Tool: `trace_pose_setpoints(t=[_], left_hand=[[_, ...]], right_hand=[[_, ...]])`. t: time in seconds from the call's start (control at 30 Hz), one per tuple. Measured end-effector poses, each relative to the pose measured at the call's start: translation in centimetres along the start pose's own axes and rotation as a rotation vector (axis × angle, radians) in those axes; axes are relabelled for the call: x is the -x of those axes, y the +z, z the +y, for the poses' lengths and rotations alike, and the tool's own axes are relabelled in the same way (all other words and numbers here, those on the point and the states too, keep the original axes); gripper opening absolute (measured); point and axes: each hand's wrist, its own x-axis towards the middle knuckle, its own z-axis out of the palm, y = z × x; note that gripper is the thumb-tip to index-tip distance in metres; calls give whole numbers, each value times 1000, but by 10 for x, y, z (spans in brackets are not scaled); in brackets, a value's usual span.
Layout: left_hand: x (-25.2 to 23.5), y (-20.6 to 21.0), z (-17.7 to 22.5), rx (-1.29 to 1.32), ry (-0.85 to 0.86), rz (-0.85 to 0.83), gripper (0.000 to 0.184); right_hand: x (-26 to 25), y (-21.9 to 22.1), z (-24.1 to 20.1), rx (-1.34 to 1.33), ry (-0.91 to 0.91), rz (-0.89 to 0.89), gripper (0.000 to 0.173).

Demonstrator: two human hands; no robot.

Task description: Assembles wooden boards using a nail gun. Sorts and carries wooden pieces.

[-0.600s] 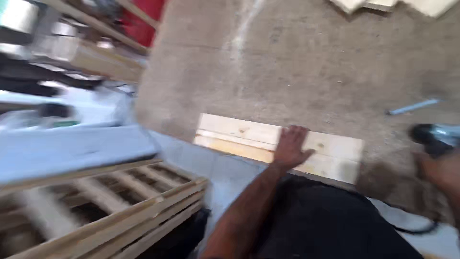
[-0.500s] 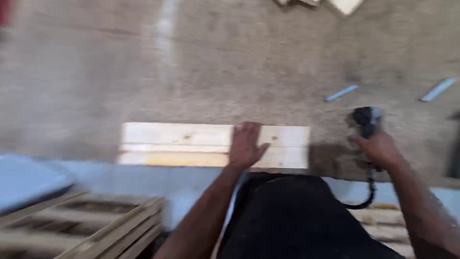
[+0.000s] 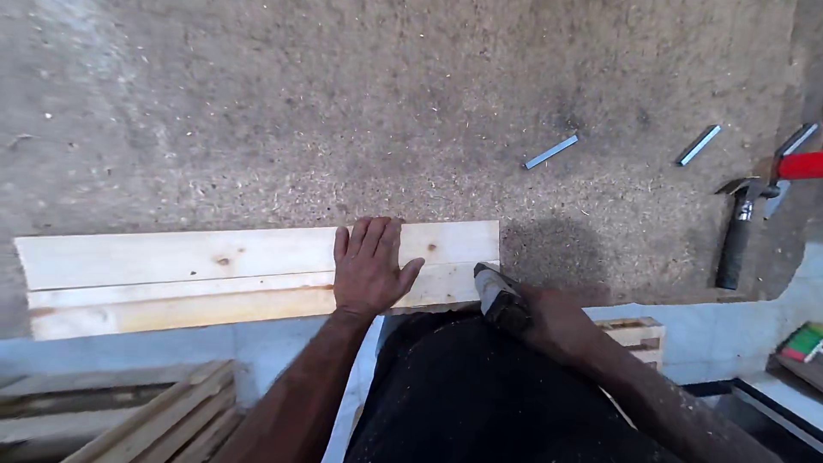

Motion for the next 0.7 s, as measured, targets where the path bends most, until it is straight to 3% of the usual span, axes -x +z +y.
trace_pose_setpoints(t=[0.2, 0.7], left_hand=[[0, 2, -1, -10, -4, -4, 84], [0, 3, -1, 1, -7, 11, 84]], right_hand=[[-11, -13, -31, 115, 41, -110, 43], [-7, -26, -19, 105, 146, -174, 51]])
